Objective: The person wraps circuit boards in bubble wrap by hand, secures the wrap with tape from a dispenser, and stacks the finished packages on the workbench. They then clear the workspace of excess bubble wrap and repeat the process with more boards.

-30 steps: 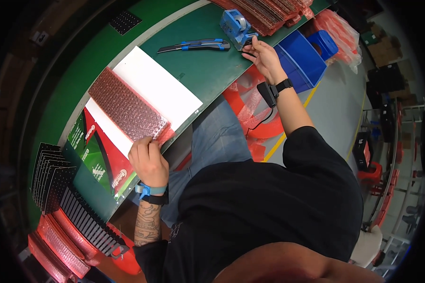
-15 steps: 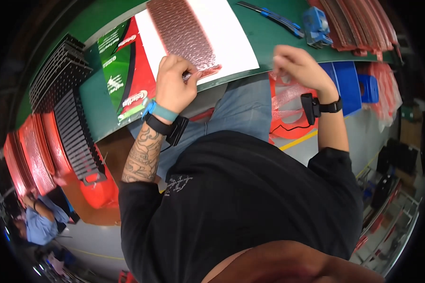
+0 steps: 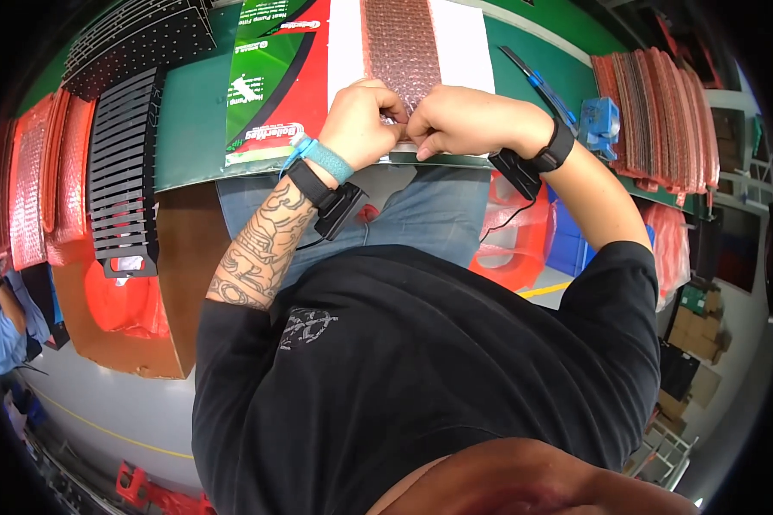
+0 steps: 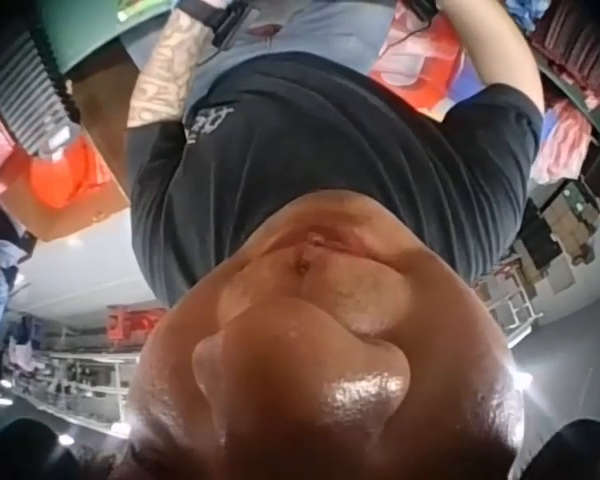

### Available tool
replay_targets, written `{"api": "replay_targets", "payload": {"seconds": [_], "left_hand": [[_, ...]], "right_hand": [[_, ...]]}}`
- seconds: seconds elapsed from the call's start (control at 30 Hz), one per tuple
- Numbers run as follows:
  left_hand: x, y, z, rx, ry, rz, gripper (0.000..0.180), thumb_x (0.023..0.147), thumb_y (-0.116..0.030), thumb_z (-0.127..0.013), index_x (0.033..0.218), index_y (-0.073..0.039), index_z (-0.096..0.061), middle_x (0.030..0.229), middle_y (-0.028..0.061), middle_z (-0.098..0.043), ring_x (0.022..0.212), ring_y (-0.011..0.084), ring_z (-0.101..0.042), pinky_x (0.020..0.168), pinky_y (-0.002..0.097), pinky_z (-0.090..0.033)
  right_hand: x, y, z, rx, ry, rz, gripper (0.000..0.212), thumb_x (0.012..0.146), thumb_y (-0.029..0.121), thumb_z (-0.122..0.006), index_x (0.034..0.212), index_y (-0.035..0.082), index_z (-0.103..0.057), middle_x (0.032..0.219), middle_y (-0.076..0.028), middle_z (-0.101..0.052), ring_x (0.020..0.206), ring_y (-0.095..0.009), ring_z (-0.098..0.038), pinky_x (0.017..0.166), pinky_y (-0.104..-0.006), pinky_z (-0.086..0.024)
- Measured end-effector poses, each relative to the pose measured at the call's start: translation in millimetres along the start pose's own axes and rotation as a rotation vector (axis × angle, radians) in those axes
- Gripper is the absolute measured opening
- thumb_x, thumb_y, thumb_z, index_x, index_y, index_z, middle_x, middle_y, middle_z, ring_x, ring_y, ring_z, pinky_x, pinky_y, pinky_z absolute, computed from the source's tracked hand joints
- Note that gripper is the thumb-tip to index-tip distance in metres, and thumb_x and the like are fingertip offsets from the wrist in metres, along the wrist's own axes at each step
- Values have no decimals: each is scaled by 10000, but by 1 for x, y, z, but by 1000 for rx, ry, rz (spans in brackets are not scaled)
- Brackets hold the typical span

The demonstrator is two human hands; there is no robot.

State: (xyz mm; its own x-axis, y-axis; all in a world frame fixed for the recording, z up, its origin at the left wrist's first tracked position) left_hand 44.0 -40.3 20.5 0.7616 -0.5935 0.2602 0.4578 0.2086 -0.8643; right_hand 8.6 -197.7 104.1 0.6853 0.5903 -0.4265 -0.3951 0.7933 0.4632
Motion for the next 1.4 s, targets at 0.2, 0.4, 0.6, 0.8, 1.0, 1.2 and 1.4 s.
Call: {"api": "replay_targets", "payload": {"seconds": [0.2,0.4,0.6,0.8,1.0,1.2,1.4], "left_hand": [[0,0,2,-37,8,22,73,683,-46,-780,738,-44,-733,792,87,-669,851,289,-648,755,381,-531],[0,4,2,-32,28,-37,76,713,-76,-788,766,-46,-742,819,103,-664,884,307,-633,806,396,-517],[2,-11,10,-14,76,-174,162,748,-91,-812,876,-24,-739,861,111,-637,849,280,-621,732,368,-521],[-9,-15,4,91,60,-182,182,729,-60,-781,857,-10,-662,879,139,-635,891,359,-598,801,438,-491],[-6,-15,0,80,38,-151,179,724,-48,-788,842,-17,-657,865,139,-623,851,349,-589,747,414,-479],[1,-9,2,65,53,-138,172,712,-60,-793,810,-17,-658,859,141,-621,892,365,-581,804,437,-484],[2,-9,2,79,75,-160,174,712,-63,-795,786,-15,-645,851,130,-614,902,349,-577,808,424,-488]], "right_hand": [[13,-4,5,-156,-11,-107,206,814,240,-766,787,47,-699,696,-155,-651,697,-358,-645,646,-447,-495],[20,-13,10,-309,-72,-124,239,777,278,-773,723,57,-700,681,-152,-659,709,-362,-667,638,-457,-512],[25,-2,23,-353,-36,-69,210,704,311,-799,747,113,-744,719,-141,-690,757,-368,-689,660,-465,-546],[27,-9,22,-304,-44,1,202,694,296,-782,760,108,-748,751,-142,-708,765,-379,-696,670,-469,-552],[27,-17,16,-255,-11,31,182,736,242,-745,768,64,-737,750,-192,-692,758,-402,-685,680,-482,-548],[12,-9,28,-94,-7,82,134,773,121,-705,772,-13,-711,712,-204,-673,667,-380,-664,637,-436,-539],[13,-33,24,39,-73,-119,78,737,50,-712,750,-26,-699,680,-189,-663,648,-304,-682,611,-383,-538]]}}
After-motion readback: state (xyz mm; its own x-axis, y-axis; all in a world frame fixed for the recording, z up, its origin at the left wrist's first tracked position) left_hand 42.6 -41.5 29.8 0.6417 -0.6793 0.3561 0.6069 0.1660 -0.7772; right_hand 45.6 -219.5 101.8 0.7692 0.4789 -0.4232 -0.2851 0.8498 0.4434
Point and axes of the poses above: each hand's wrist, its own x-axis towards the middle knuckle, its own z-axis out of the back of the hand, y = z × x, the point moved 2 cm from there along x, towards the middle knuckle
